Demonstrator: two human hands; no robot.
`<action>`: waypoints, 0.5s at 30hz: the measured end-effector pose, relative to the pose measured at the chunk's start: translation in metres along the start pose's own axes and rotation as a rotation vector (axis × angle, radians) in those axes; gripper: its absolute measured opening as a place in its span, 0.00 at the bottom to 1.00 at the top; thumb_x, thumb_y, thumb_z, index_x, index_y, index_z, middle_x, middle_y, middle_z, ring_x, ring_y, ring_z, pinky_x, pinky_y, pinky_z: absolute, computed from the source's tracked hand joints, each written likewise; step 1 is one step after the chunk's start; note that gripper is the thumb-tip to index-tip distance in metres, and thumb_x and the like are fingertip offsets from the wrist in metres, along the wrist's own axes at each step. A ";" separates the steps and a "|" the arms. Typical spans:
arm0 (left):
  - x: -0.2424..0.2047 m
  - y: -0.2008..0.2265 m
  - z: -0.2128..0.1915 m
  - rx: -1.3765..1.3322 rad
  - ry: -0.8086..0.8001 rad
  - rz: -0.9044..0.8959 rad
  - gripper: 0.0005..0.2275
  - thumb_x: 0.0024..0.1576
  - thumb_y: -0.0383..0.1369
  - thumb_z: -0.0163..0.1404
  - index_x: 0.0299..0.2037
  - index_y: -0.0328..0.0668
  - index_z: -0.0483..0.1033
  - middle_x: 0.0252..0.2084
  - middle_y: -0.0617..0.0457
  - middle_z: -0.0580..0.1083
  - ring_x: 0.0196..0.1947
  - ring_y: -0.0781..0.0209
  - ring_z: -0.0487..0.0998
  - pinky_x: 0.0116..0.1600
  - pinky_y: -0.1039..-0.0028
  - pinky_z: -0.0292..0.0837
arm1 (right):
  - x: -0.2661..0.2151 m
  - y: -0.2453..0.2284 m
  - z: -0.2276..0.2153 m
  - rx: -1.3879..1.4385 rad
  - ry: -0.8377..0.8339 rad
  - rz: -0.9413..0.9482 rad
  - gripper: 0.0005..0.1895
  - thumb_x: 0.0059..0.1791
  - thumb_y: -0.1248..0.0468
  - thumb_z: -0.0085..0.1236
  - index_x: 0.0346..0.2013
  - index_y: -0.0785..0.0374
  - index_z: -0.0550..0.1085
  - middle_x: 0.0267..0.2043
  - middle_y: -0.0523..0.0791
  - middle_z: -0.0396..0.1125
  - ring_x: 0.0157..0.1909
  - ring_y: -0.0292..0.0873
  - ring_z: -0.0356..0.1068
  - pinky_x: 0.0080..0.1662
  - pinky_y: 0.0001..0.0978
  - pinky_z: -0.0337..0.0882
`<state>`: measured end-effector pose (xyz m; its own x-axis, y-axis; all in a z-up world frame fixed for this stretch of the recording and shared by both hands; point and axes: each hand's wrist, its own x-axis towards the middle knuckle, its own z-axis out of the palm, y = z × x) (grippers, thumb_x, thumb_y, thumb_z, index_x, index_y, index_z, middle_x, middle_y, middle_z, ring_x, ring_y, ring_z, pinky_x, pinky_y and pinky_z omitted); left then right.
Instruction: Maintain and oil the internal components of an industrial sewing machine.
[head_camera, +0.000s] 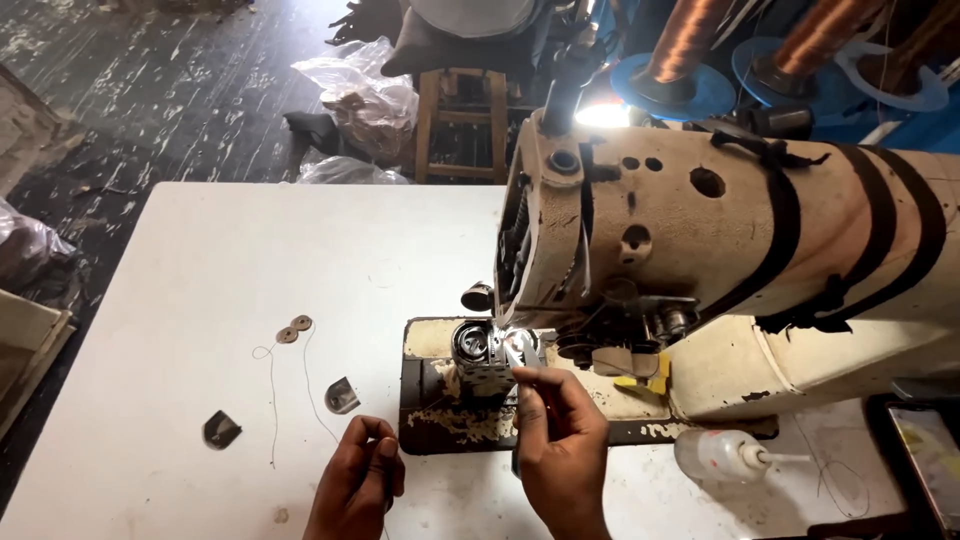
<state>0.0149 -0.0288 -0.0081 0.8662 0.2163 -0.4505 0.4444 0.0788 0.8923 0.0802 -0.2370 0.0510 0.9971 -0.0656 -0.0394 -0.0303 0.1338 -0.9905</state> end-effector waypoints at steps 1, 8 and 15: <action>0.000 -0.004 0.001 0.059 0.034 0.114 0.05 0.65 0.32 0.40 0.40 0.42 0.67 0.20 0.54 0.68 0.21 0.68 0.64 0.29 0.75 0.61 | -0.001 -0.002 0.003 0.021 0.014 -0.004 0.08 0.54 0.70 0.53 0.46 0.68 0.77 0.26 0.40 0.66 0.22 0.28 0.58 0.22 0.22 0.58; -0.025 0.049 0.035 0.430 0.493 0.407 0.10 0.61 0.26 0.44 0.50 0.44 0.72 0.38 0.53 0.76 0.24 0.65 0.75 0.33 0.72 0.74 | -0.006 0.002 0.021 0.251 0.112 0.082 0.09 0.53 0.68 0.52 0.48 0.63 0.71 0.22 0.41 0.63 0.16 0.29 0.56 0.16 0.24 0.54; -0.029 0.046 0.039 0.283 0.437 0.527 0.07 0.63 0.26 0.42 0.46 0.42 0.74 0.32 0.54 0.80 0.28 0.68 0.78 0.38 0.73 0.74 | -0.002 -0.007 0.011 0.333 0.183 0.052 0.11 0.57 0.62 0.54 0.51 0.63 0.69 0.19 0.41 0.60 0.15 0.30 0.54 0.17 0.22 0.53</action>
<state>0.0191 -0.0693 0.0449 0.8373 0.5283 0.1405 0.0877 -0.3835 0.9194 0.0794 -0.2265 0.0591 0.9648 -0.2219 -0.1413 -0.0261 0.4538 -0.8907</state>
